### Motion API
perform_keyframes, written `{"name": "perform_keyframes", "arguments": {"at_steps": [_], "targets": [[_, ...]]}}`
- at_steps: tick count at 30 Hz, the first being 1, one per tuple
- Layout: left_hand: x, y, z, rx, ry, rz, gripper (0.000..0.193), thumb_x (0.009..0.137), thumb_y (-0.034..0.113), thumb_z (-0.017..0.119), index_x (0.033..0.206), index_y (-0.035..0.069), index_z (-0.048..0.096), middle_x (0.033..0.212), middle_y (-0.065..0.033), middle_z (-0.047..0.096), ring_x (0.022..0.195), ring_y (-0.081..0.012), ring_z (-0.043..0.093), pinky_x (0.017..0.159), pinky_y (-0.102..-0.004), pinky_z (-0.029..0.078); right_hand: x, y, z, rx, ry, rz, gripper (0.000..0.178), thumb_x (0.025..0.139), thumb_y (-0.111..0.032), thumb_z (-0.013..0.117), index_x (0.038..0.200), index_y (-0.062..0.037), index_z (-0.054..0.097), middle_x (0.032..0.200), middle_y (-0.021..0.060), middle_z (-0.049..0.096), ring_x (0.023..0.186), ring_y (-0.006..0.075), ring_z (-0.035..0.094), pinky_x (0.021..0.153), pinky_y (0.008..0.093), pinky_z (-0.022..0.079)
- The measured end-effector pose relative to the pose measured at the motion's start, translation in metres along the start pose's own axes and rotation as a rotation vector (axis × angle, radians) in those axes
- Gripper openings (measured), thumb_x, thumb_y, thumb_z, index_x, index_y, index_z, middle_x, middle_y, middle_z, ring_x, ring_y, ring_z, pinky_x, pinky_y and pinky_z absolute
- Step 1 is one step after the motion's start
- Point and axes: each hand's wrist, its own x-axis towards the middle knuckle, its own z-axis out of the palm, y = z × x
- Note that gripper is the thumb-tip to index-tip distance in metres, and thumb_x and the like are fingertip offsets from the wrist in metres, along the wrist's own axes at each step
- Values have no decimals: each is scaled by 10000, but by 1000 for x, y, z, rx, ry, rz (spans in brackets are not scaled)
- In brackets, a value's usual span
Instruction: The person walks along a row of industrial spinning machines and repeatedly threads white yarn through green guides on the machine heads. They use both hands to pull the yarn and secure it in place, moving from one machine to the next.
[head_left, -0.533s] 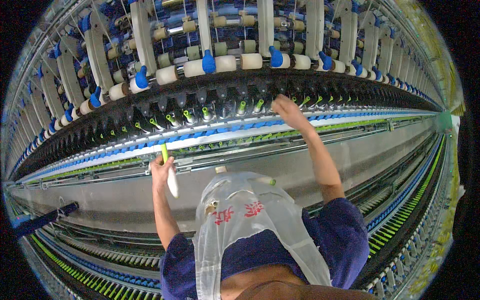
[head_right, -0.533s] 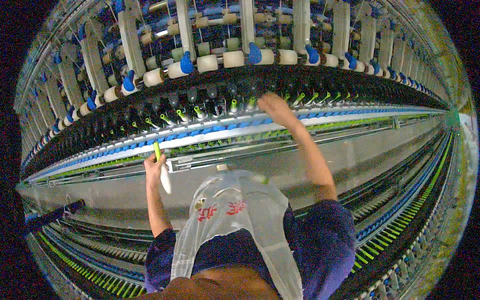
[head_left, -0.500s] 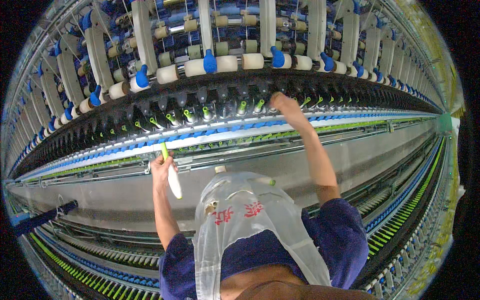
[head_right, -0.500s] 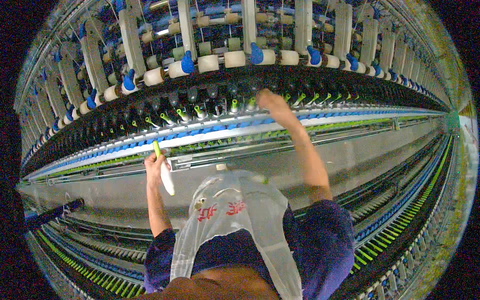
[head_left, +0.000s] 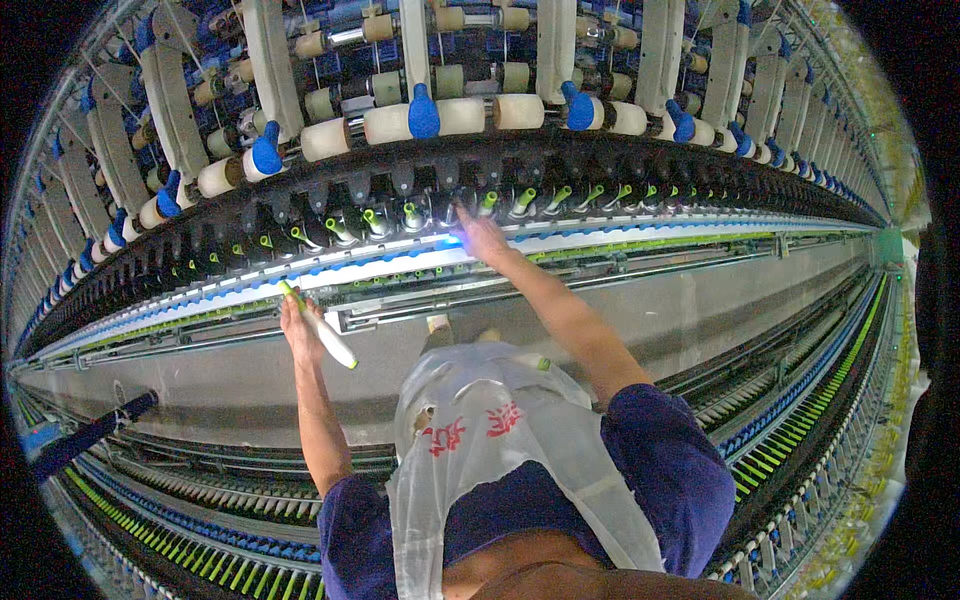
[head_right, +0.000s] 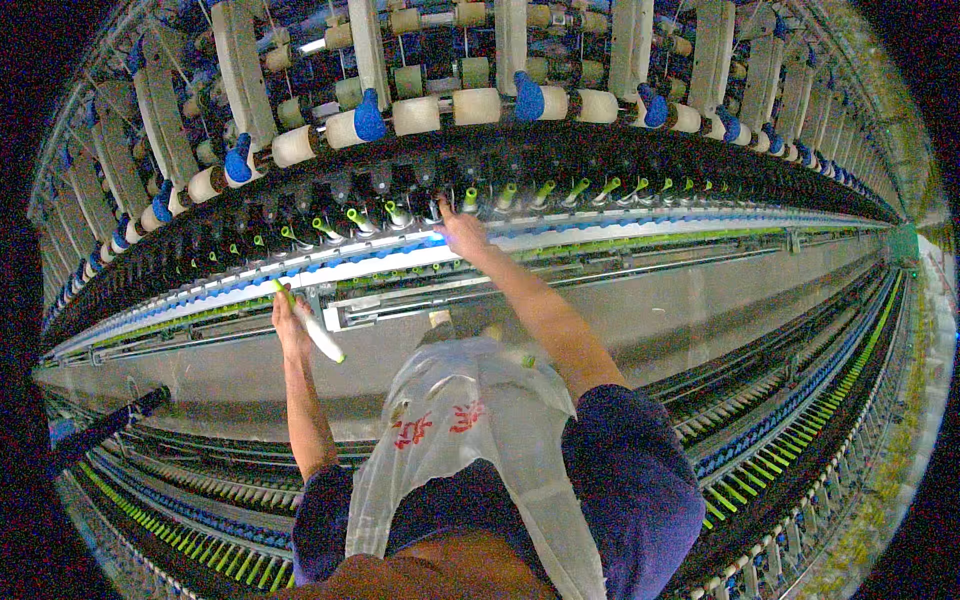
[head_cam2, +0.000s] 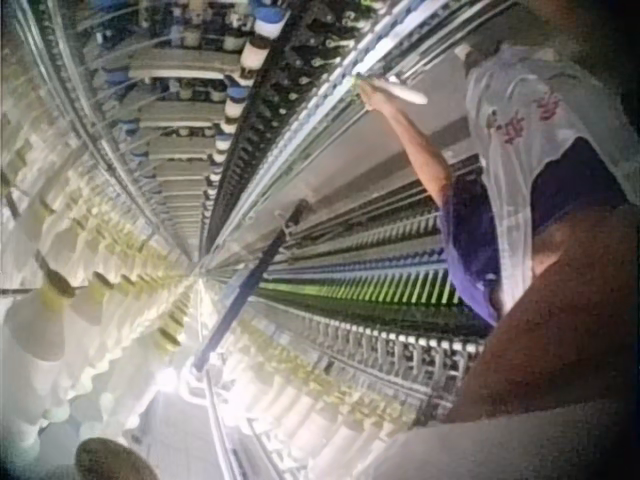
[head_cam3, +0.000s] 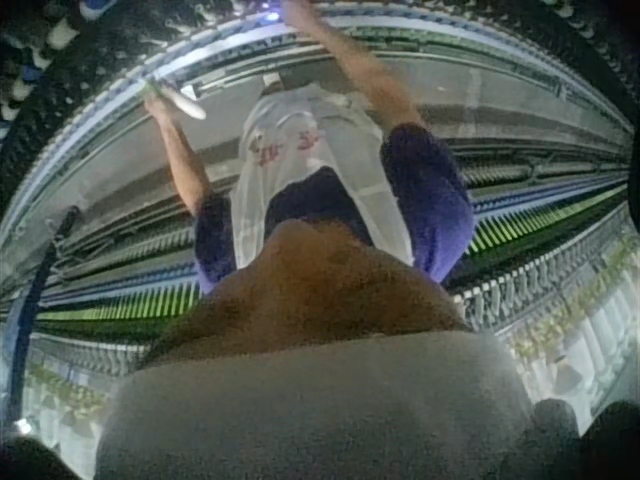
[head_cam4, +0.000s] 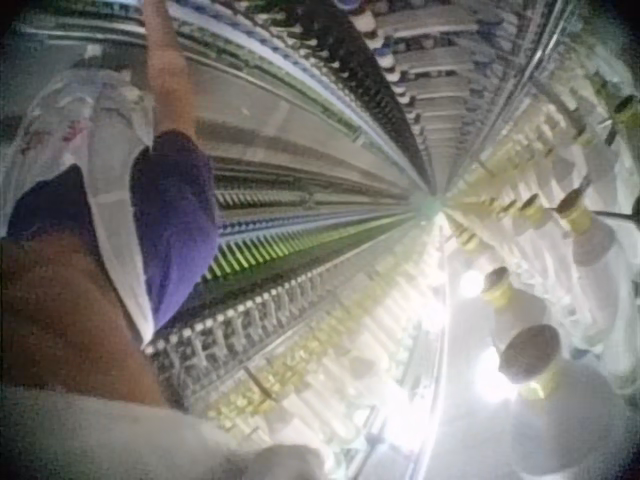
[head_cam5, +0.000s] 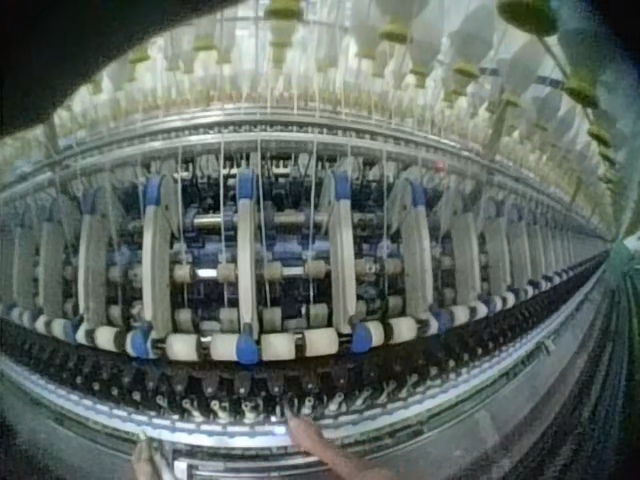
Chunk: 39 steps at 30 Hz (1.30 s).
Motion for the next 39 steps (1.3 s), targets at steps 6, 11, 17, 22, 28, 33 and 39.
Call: {"name": "perform_keyframes", "arguments": {"at_steps": [6, 11, 17, 22, 28, 33, 39], "targets": [[17, -23, -15, 584, -169, 243, 225, 922, 182, 540, 1078, 20, 528, 789, -17, 559, 692, -86, 523, 586, -239, 432, -1, 12, 12, -304, -128, -71, 515, 814, -164, 516, 1321, -216, 444, 615, 180, 599, 554, 330, 613, 492, 455, 472], [27, -26, -5, 1273, -23, 385, 298, 907, 143, 552, 1148, -28, 506, 940, -147, 630, 843, -183, 602, 721, -298, 487, 0, 1, 25, -235, 316, -136, 220, 769, -77, 531, 968, -166, 563, 549, 128, 587, 489, 317, 606, 450, 455, 472], [-40, -1, 124, 514, -373, 712, 291, 921, 39, 456, 1201, 0, 388, 1131, -174, 567, 1001, -193, 559, 855, -296, 455, 11, -34, -32, 528, 297, 117, 252, 815, -263, 624, 927, -42, 665, 582, 111, 604, 507, 217, 604, 494, 347, 488], [-37, -5, 241, 788, -581, 774, 311, 877, 41, 511, 1179, 15, 440, 972, -259, 587, 913, -427, 581, 745, -409, 476, 26, -65, -113, 688, 83, 193, 569, 834, -550, 520, 641, -24, 613, 571, 114, 591, 522, 204, 569, 513, 368, 420], [-1, -104, 277, 914, -327, 428, 326, 868, 123, 523, 1128, -61, 458, 862, -262, 599, 791, -438, 589, 665, -466, 480, -12, -112, -199, 830, 96, -74, 442, 902, -416, 504, 811, -21, 680, 544, 36, 544, 528, 97, 526, 487, 279, 399], [-10, -178, 237, 937, -75, 665, 272, 869, 125, 544, 1101, -17, 558, 841, -224, 620, 739, -362, 612, 636, -421, 491, -24, -143, -244, 898, 49, -182, 330, 933, -280, 503, 891, -1, 675, 547, -14, 516, 514, 28, 439, 466, 198, 328], [7, -249, 140, 216, 67, -351, 180, 865, 95, 585, 763, -53, 594, 598, -135, 608, 413, -189, 578, 335, -307, 446, -26, -148, -245, 763, 22, -14, 241, 911, -202, 542, 870, 1, 666, 565, -15, 542, 504, 23, 443, 453, 180, 299]]}}
